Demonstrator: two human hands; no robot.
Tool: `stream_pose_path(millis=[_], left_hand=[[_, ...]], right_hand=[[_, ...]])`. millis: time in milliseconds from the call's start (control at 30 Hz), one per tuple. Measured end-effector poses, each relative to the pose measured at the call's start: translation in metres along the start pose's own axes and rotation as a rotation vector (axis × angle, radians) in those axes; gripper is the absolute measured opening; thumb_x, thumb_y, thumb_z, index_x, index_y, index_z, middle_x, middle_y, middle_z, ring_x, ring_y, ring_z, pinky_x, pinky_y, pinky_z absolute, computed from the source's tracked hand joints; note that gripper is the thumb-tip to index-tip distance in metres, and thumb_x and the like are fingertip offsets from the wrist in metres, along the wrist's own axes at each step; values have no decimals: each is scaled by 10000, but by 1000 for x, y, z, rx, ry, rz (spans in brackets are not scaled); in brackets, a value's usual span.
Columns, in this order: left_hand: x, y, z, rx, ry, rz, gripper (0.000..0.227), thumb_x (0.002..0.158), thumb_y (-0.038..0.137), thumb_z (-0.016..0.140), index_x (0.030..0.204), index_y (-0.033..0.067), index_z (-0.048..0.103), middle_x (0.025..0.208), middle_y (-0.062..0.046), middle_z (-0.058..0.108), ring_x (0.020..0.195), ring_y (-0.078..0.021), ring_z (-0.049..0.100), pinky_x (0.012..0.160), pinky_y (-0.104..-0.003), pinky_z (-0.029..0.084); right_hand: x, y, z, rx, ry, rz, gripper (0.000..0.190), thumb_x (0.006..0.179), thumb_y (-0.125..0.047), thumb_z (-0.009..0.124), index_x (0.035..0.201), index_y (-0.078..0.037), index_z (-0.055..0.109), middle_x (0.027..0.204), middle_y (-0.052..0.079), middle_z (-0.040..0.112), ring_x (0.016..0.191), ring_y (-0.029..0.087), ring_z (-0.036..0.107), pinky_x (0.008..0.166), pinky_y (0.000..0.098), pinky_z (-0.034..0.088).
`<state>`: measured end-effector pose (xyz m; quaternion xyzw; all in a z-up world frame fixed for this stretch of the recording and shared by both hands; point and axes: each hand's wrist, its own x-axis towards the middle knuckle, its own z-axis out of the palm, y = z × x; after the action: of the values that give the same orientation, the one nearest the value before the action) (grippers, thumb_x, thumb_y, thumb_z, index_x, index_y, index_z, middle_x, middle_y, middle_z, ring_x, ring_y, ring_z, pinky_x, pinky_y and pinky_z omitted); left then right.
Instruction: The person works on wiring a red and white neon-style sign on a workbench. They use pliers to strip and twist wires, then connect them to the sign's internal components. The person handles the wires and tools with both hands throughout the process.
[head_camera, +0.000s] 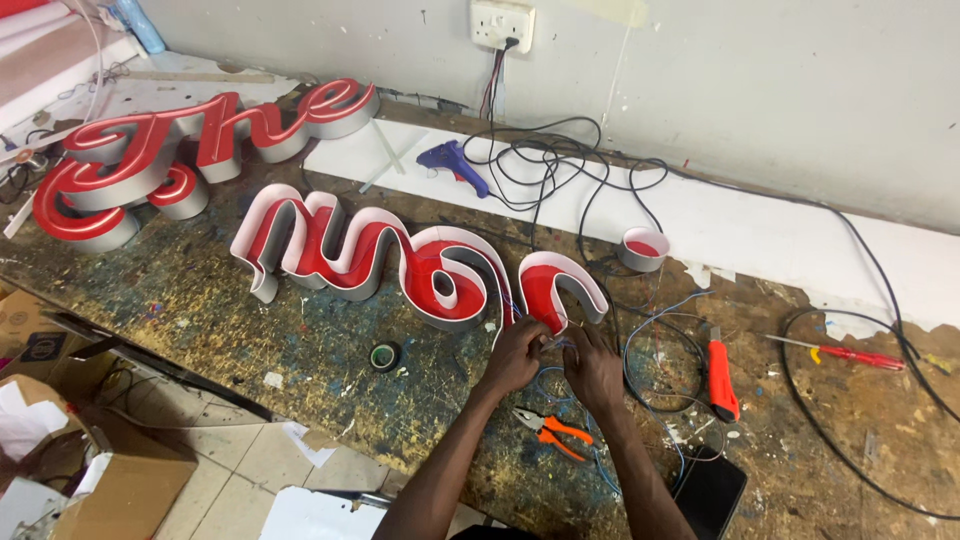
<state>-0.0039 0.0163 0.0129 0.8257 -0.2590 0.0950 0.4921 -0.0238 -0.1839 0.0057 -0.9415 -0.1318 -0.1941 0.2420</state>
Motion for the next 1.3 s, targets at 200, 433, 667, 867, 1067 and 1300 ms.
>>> stream_pose_path(millis=[200, 433, 667, 867, 1067, 1300], left_hand=[[1, -9, 0, -7, -38, 6, 170, 1166, 21, 561, 1118, 91, 708, 957, -134, 632, 775, -372, 641, 742, -486, 502], [0, -16, 1, -83, -86, -57, 140, 1160, 54, 622, 1131, 106, 749, 967, -120, 656, 817, -354, 674, 785, -486, 507], [5, -10, -4, -117, -110, -72, 198, 1180, 33, 563, 1101, 55, 744, 971, -153, 666, 804, -338, 667, 774, -460, 522], [-1, -13, 1, -137, -81, -84, 180, 1175, 34, 589, 1097, 56, 750, 966, -152, 659, 822, -353, 680, 771, -454, 534], [-3, -1, -8, -161, -16, -62, 92, 1125, 21, 685, 1109, 64, 766, 970, -159, 688, 899, -403, 727, 794, -474, 583], [-3, -7, -6, -145, -24, -8, 86, 1075, 4, 710, 1102, 67, 763, 967, -190, 679, 944, -470, 716, 832, -524, 583]], right_hand=[[-7, -10, 10, -112, 301, -249, 140, 1041, -130, 743, 1169, -151, 795, 1092, 96, 707, 983, 370, 723, 829, 470, 596], [-17, -5, 21, -118, 253, -244, 248, 969, -156, 793, 1209, -219, 816, 1025, 29, 730, 1016, 288, 732, 947, 454, 553], [-13, -4, 20, -95, 244, -277, 185, 1003, -163, 751, 1171, -215, 810, 993, 50, 708, 961, 310, 718, 903, 444, 552], [-11, -21, 17, 128, 230, -93, 93, 1096, -193, 726, 1081, -171, 815, 855, 79, 693, 834, 357, 723, 805, 452, 559], [-7, -48, 0, 371, 132, 239, 69, 1130, -175, 700, 1116, -137, 755, 654, 157, 672, 648, 423, 716, 682, 546, 504], [-9, -26, 24, 639, 75, 392, 170, 1205, -221, 581, 1192, -120, 718, 603, 119, 737, 526, 281, 665, 592, 435, 470]])
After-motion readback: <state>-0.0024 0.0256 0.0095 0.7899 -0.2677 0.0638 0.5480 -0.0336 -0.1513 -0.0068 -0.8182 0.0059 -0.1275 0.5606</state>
